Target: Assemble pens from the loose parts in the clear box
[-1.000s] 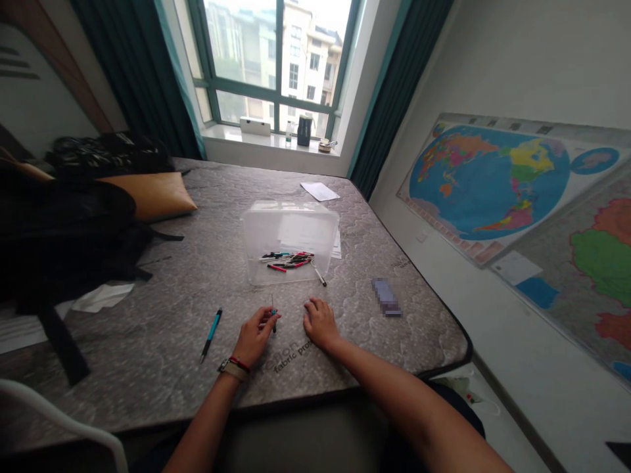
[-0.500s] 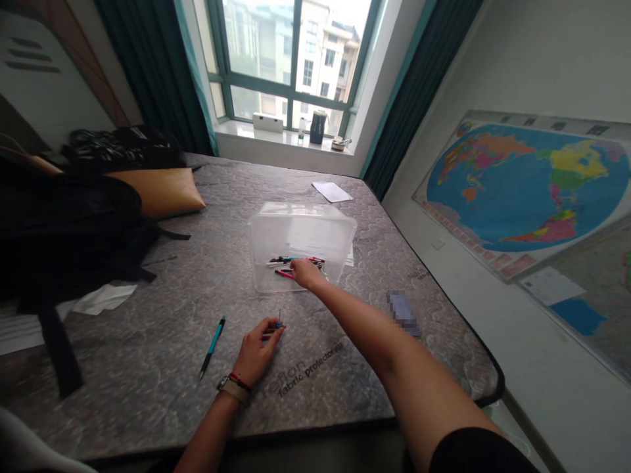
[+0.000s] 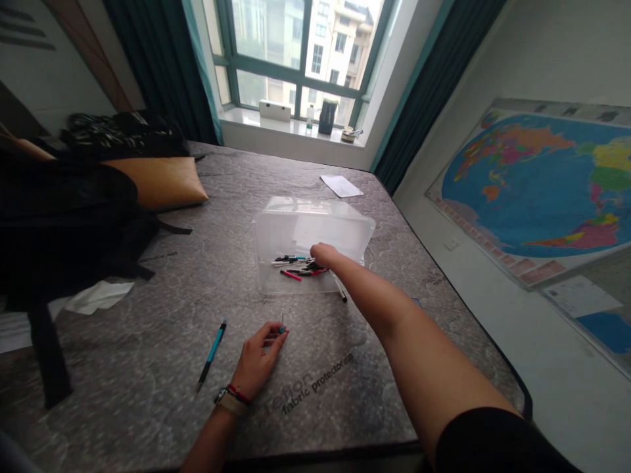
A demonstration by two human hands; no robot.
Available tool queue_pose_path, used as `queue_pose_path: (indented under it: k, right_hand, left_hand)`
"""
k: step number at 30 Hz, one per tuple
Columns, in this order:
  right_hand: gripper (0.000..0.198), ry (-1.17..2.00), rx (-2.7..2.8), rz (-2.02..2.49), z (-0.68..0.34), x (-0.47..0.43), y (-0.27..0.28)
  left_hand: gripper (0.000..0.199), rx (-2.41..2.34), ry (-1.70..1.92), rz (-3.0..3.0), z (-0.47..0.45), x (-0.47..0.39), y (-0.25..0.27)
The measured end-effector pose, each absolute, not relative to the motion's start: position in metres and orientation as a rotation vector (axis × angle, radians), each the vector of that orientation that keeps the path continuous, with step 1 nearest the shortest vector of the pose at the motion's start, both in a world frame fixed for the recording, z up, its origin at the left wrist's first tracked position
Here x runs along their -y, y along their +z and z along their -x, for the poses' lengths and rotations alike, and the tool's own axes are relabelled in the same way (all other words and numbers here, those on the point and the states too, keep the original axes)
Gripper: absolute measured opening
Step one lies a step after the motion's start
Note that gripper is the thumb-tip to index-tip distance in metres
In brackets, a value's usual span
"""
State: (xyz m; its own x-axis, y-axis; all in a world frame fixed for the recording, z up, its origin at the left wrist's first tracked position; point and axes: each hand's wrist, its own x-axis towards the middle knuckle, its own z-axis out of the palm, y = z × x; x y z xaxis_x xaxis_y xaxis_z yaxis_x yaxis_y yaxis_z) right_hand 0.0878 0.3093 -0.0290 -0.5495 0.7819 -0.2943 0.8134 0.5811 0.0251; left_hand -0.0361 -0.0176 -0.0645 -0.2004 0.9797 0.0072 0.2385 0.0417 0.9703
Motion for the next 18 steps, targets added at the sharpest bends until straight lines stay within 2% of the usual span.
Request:
queue_pose_path:
  k: [6, 18]
  right_hand:
    - [0.04, -0.028, -2.554, -1.227, -0.106, -0.32, -0.018]
    - [0.037, -0.003, -2.504, -1.189, -0.097, -0.299, -0.02]
  left_hand:
    - [0.026, -1.563, 1.205, -1.28, 0.033, 0.018, -0.065]
    - [0.028, -1.559, 1.175, -1.305, 0.03, 0.019, -0.072]
